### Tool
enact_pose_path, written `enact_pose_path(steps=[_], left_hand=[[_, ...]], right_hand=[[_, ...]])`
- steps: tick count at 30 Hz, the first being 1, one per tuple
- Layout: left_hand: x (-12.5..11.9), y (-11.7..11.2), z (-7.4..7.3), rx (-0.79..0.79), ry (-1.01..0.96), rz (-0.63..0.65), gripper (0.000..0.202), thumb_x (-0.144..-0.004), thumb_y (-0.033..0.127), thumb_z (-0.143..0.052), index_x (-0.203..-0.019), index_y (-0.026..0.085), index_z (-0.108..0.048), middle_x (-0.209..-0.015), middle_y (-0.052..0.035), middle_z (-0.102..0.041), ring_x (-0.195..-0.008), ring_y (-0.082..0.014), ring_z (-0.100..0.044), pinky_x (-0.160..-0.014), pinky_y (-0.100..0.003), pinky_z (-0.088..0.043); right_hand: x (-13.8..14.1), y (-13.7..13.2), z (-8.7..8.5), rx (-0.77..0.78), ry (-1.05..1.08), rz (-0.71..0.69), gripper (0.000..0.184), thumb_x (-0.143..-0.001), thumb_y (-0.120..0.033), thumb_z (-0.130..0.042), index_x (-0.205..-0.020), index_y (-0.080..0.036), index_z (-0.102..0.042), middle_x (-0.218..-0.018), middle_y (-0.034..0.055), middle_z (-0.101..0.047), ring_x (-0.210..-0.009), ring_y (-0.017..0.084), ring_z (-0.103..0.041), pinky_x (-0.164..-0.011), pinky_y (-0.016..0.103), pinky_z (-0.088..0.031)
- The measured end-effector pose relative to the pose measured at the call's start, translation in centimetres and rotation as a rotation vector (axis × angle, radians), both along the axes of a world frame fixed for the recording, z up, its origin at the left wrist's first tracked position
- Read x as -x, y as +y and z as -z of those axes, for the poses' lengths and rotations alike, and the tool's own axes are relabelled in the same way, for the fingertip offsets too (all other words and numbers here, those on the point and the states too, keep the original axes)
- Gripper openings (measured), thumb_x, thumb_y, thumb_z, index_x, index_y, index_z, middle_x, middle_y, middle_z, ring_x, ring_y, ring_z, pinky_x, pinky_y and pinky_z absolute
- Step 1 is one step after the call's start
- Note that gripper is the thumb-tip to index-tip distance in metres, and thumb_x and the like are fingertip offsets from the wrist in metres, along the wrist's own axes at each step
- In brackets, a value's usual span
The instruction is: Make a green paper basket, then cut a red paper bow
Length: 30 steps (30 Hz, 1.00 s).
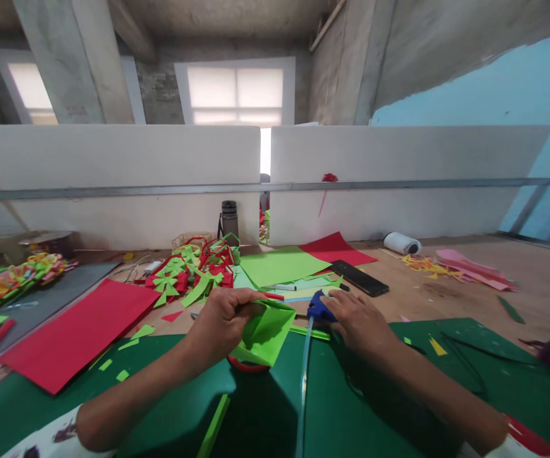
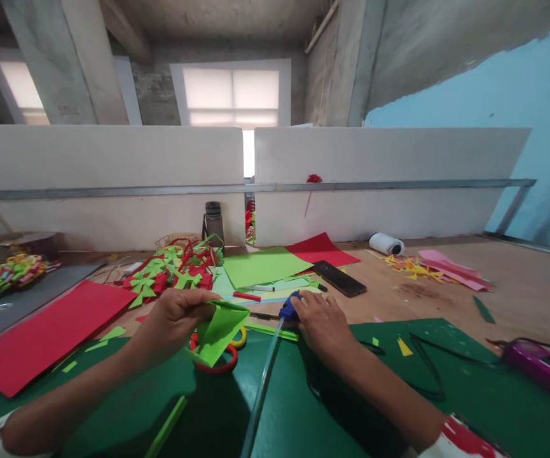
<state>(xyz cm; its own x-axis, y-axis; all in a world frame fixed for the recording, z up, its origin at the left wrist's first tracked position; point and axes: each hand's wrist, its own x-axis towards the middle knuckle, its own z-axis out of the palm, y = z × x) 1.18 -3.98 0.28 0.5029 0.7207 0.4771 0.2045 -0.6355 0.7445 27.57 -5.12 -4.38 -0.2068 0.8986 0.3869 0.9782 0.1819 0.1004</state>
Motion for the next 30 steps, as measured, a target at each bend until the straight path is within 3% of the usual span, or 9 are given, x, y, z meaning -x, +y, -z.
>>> enact_pose_path(steps=[4,5,7,9,17,25,30], left_hand=[[0.2,-0.1,0.0,-0.151,0.136,0.008,0.026,-0.084,0.017,-0.048,-0.09,0.015,-0.072,-0.058,0.0009,-0.061,-0.047,-0.0078,-0.044,-0.045,-0.016,-0.033],[0.3,-0.1,0.0,-0.171,0.178,0.013,0.026,-0.085,0.018,-0.047,-0.092,0.016,-0.072,-0.057,0.0011,-0.061,-0.046,-0.0077,-0.045,-0.045,-0.017,-0.033],[0.3,-0.2,0.0,-0.204,0.244,0.012,0.027,-0.087,0.018,-0.046,-0.095,0.018,-0.072,-0.059,0.0013,-0.063,-0.046,-0.0079,-0.047,-0.046,-0.017,-0.033],[0.3,-0.1,0.1,-0.237,0.278,0.014,0.027,-0.088,0.018,-0.045,-0.096,0.019,-0.072,-0.063,0.0004,-0.066,-0.049,-0.0087,-0.051,-0.048,-0.017,-0.035],[0.4,0.2,1.1,-0.273,0.317,0.044,0.03,-0.09,0.026,-0.043,-0.092,0.018,-0.071,-0.073,-0.0035,-0.069,-0.06,-0.0121,-0.058,-0.055,-0.018,-0.04],[0.3,-0.4,0.4,-0.275,0.344,0.075,0.031,-0.091,0.025,-0.04,-0.09,0.018,-0.071,-0.077,-0.0042,-0.069,-0.065,-0.0131,-0.059,-0.06,-0.02,-0.041],[0.1,-0.6,0.0,-0.275,0.376,0.087,0.033,-0.091,0.023,-0.04,-0.083,0.018,-0.071,-0.077,-0.0031,-0.069,-0.066,-0.0126,-0.059,-0.06,-0.019,-0.04]], right_hand=[[3.1,-2.2,-4.1,-0.042,0.174,-0.22,0.023,-0.089,-0.021,-0.049,-0.105,-0.021,-0.064,-0.103,0.0057,-0.068,-0.098,0.018,-0.061,-0.083,0.029,-0.047],[3.9,-2.7,-5.0,-0.06,0.334,-0.379,0.021,-0.09,-0.021,-0.048,-0.101,-0.019,-0.066,-0.097,0.006,-0.069,-0.092,0.018,-0.063,-0.078,0.028,-0.048],[5.3,-3.3,-6.0,-0.006,0.538,-0.6,0.019,-0.09,-0.023,-0.049,-0.093,-0.017,-0.068,-0.086,0.0054,-0.069,-0.079,0.016,-0.063,-0.069,0.026,-0.049],[6.1,-3.3,-6.3,0.035,0.605,-0.665,0.018,-0.09,-0.021,-0.052,-0.088,-0.016,-0.069,-0.084,0.0049,-0.069,-0.075,0.014,-0.062,-0.068,0.026,-0.048],[6.4,-2.8,-5.3,-0.01,0.519,-0.685,0.014,-0.086,-0.018,-0.057,-0.085,-0.015,-0.07,-0.081,0.0048,-0.07,-0.075,0.014,-0.062,-0.069,0.026,-0.047],[6.9,-2.8,-4.6,-0.224,0.323,-0.717,0.026,-0.092,-0.018,-0.046,-0.079,-0.015,-0.068,-0.078,0.0069,-0.068,-0.074,0.016,-0.059,-0.067,0.029,-0.046],[7.0,-2.8,-4.4,-0.247,0.251,-0.726,0.025,-0.09,-0.012,-0.043,-0.08,-0.015,-0.065,-0.077,0.0053,-0.067,-0.07,0.014,-0.057,-0.066,0.03,-0.043]])
